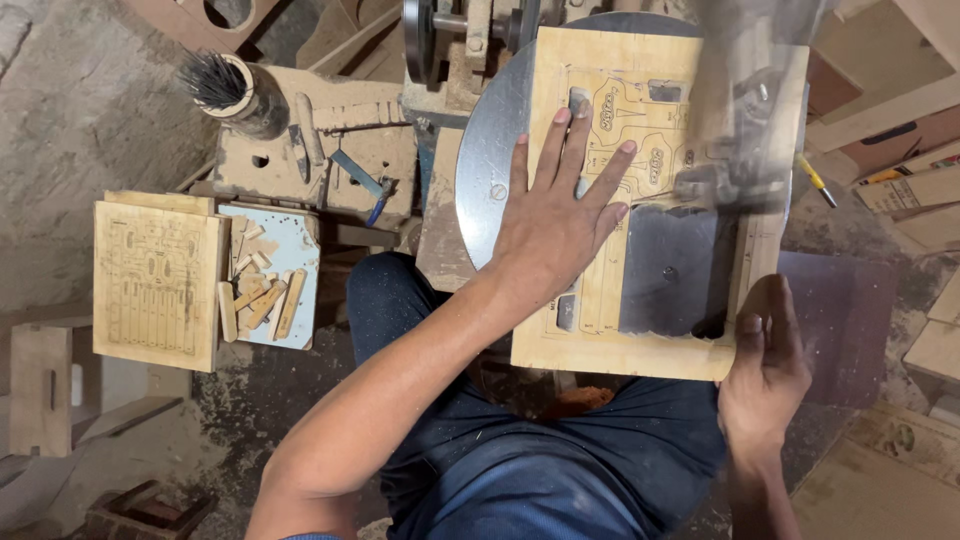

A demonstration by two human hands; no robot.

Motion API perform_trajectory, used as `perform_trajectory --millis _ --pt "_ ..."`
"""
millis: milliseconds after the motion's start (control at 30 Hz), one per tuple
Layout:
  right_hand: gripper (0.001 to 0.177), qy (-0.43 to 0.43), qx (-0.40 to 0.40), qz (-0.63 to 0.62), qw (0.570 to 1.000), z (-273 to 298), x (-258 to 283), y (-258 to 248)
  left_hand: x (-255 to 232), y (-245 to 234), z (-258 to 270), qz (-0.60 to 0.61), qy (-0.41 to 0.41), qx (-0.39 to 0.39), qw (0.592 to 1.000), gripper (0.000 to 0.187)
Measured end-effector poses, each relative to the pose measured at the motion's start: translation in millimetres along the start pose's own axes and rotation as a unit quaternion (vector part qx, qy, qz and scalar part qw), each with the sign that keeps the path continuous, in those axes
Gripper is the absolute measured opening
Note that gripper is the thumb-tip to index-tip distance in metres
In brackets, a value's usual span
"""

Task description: The person operates a scroll saw to cut a wooden board along pre-drawn outlines. They guide the wood with both hands, rotating it to follow the pattern, and remove cut pieces as they are separated.

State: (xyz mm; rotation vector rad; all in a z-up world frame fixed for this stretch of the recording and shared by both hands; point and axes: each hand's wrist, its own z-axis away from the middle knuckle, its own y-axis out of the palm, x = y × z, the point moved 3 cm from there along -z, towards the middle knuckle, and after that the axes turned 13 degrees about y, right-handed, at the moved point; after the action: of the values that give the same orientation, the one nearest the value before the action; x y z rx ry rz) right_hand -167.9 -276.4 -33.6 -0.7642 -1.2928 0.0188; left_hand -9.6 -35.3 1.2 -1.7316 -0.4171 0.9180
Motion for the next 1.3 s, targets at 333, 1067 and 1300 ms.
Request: perform_trajectory --millis 333,1067,1300 --pt "0.049 0.001 0.009 -0.011 1.000 -1.8 8.1 0.3 -0.8 -1.5 0.5 0.002 -0.007 0.005 1.000 0.062" --pt "0.054 0.039 0.019 -0.063 0.997 -4.5 2.1 -0.6 -1.1 4.4 1.7 0.000 -0.007 -0.016 1.000 0.063" --pt "0.046 0.009 0.001 -0.035 0.999 -1.5 9.7 -3.8 -3.3 4.8 1.9 -0.011 -0.003 -0.027 1.000 0.063"
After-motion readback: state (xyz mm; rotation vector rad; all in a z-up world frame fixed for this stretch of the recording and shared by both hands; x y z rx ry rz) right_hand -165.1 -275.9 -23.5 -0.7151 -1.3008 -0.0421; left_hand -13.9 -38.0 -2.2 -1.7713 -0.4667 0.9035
